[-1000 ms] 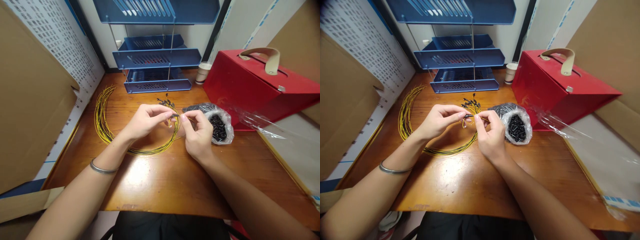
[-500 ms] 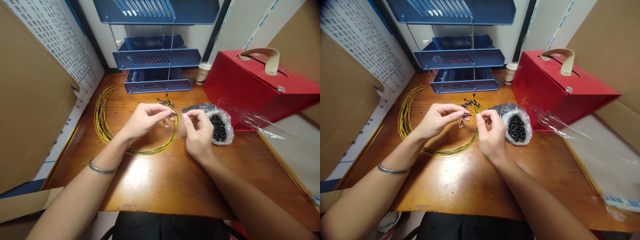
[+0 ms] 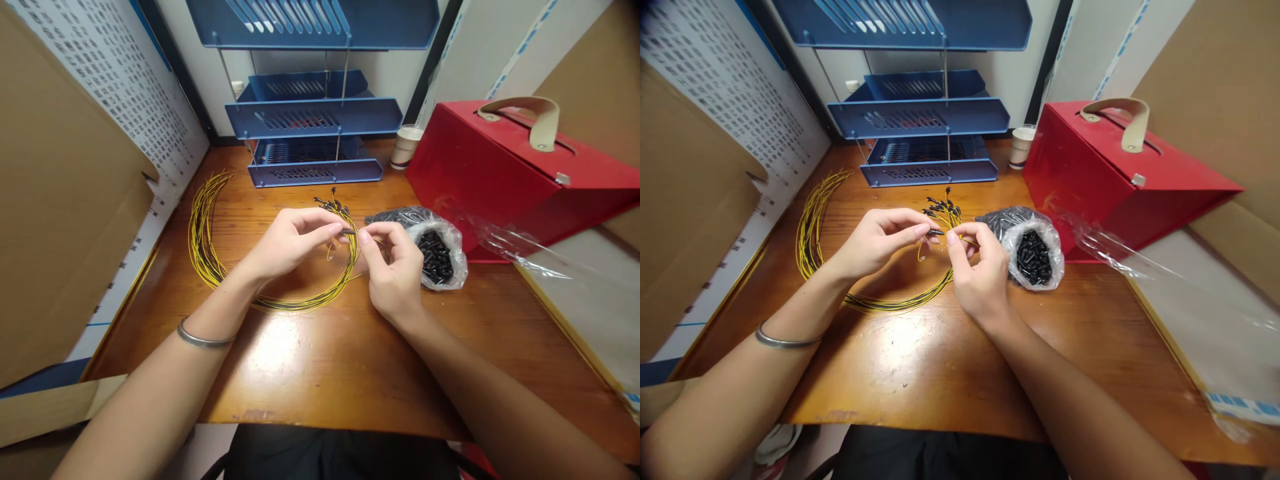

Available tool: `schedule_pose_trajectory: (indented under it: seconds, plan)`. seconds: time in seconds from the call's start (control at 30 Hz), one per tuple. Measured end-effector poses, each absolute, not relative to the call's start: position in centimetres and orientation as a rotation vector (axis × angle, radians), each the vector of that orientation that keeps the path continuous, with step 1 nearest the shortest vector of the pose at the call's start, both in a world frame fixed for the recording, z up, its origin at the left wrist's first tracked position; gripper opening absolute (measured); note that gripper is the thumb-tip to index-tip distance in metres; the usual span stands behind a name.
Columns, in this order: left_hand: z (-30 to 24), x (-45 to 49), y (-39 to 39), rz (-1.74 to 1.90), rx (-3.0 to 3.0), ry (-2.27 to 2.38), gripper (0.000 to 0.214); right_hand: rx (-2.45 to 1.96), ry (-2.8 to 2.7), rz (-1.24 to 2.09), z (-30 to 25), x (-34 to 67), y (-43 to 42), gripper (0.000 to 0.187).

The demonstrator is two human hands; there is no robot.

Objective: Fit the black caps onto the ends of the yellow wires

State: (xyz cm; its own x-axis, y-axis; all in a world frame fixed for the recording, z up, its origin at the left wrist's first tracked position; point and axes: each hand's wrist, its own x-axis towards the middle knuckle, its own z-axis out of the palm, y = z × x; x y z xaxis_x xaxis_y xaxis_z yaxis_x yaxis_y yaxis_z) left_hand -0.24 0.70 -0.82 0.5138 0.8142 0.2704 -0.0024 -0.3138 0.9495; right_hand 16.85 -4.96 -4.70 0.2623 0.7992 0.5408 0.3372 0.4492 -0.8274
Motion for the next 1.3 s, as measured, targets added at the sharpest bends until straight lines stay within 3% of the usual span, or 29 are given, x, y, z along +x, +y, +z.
schedule_pose_trajectory:
  seconds: [0.63, 1.03, 1.13, 1.3]
  plan:
    - [-0.52, -0.06, 0.65, 1.051, 1.483, 0.684, 0.022, -1.107, -1.333, 0.556, -5.08, 16.82, -4.88, 0.013]
    - [-0.55, 0.27, 0.52, 0.991, 1.546, 0.755, 0.034, -1.082, -1.332, 0.645, -5.16, 16.58, -5.08, 0.016]
    - [-0.53, -0.08, 0.57, 0.773, 1.660, 0.875, 0.032, -1.097, -1.277, 0.617, -5.23, 16.65, -4.97, 0.017]
    - [-0.33, -0.47, -0.07, 0.076, 2.046, 1.036, 0.030, -1.147, -1.202, 0.628, -4.96, 16.67, -4.86, 0.019]
